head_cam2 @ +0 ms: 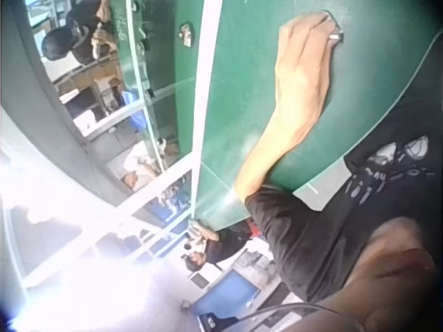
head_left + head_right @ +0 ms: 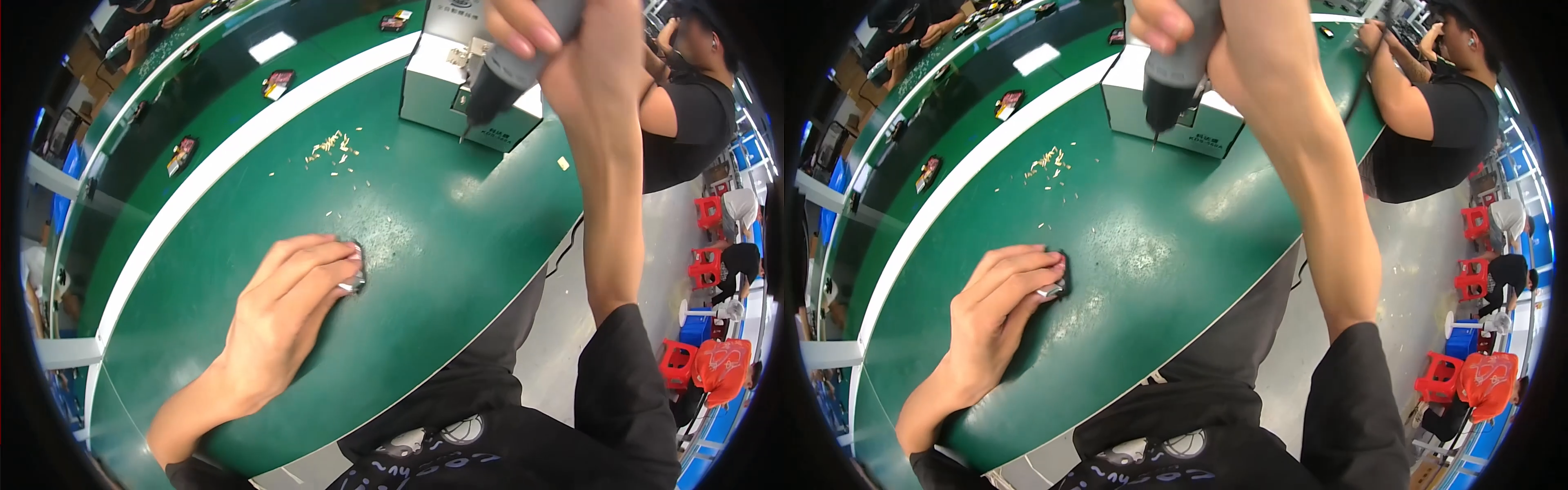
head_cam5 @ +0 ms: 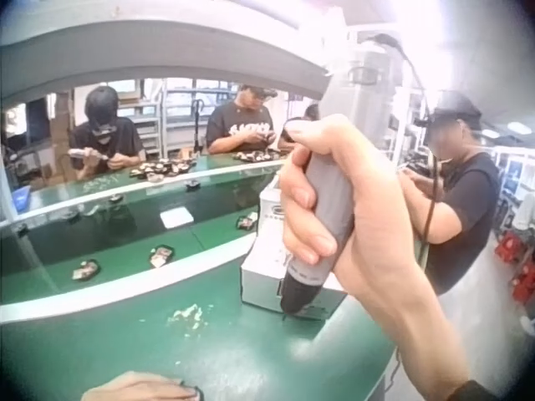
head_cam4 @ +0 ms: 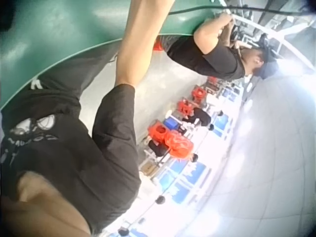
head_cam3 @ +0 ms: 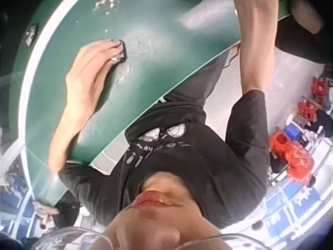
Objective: Using an electric screwdriver to fasten screws into a small electronic component on an assembly line.
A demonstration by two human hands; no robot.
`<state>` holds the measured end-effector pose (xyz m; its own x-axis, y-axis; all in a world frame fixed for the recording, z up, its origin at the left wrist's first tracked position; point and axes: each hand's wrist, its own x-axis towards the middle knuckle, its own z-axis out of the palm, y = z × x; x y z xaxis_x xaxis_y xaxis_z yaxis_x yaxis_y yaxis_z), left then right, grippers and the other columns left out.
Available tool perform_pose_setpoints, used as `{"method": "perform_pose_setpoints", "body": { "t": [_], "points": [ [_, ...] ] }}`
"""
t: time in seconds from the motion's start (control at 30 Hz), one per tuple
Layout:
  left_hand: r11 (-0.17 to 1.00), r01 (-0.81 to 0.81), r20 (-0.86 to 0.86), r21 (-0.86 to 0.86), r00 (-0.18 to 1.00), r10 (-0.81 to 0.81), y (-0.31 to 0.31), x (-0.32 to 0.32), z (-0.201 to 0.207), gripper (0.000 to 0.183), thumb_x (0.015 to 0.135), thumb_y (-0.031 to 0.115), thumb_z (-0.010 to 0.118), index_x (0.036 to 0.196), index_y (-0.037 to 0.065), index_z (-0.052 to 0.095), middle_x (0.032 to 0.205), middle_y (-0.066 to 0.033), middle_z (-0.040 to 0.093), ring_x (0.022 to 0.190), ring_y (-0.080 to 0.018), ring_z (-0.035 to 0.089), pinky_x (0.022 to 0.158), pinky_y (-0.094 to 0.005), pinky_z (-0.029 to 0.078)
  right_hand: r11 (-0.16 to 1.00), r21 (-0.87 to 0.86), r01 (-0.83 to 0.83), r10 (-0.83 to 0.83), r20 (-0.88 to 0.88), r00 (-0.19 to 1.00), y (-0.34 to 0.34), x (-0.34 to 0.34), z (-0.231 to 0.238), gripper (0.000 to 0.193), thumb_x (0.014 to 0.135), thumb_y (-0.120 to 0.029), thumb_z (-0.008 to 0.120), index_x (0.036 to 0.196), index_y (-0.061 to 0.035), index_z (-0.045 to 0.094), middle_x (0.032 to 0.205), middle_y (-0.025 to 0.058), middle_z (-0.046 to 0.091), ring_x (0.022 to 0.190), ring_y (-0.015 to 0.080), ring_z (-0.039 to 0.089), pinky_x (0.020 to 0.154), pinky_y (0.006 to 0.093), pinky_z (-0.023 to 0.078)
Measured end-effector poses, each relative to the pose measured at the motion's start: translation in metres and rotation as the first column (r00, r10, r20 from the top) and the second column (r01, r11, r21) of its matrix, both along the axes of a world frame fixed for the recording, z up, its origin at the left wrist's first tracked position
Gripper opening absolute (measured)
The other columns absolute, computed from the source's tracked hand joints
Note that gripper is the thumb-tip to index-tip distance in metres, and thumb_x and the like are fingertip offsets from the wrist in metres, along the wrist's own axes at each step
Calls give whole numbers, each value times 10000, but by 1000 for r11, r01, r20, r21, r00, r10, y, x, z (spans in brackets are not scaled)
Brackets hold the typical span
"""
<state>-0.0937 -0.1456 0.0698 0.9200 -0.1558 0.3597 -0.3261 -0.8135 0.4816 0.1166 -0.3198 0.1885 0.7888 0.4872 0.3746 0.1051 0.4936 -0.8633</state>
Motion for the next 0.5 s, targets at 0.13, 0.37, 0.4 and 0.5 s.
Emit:
{"method": "perform_pose_setpoints", "body": {
  "t": [0.13,0.37,0.4,0.5],
  "points": [
    [998,59,4,3,998,-59,-7,-5,0,294,800,-61,699,1091,-42,665,1143,-145,655,1110,-337,670,801,-366,611,913,250,-322,308,94,947,-6,-17,-35,234,975,-239,607,883,-28,568,666,73,533,309,139,376,298,299,346],
    [974,25,127,224,990,-54,-12,-3,-6,243,763,-33,729,1005,-44,709,1061,-134,682,1037,-317,704,769,-368,624,882,230,-412,402,87,911,-3,-32,-54,258,1003,-277,494,937,-31,537,719,85,523,372,168,428,379,322,399],
    [961,6,238,278,968,-75,-12,-2,-10,204,744,-18,740,947,-32,721,1004,-123,683,986,-291,719,674,-338,627,880,220,-421,412,90,907,-3,-37,-55,265,1008,-283,475,946,-31,532,728,87,521,383,173,437,392,325,408],
    [960,-38,331,279,942,-59,-13,0,-20,179,736,-11,745,913,-26,728,959,-131,688,918,-298,726,696,-341,631,873,184,-452,441,99,892,-5,-50,-57,290,1022,-302,419,973,-33,517,754,93,516,414,187,463,433,336,434]
  ]
}}
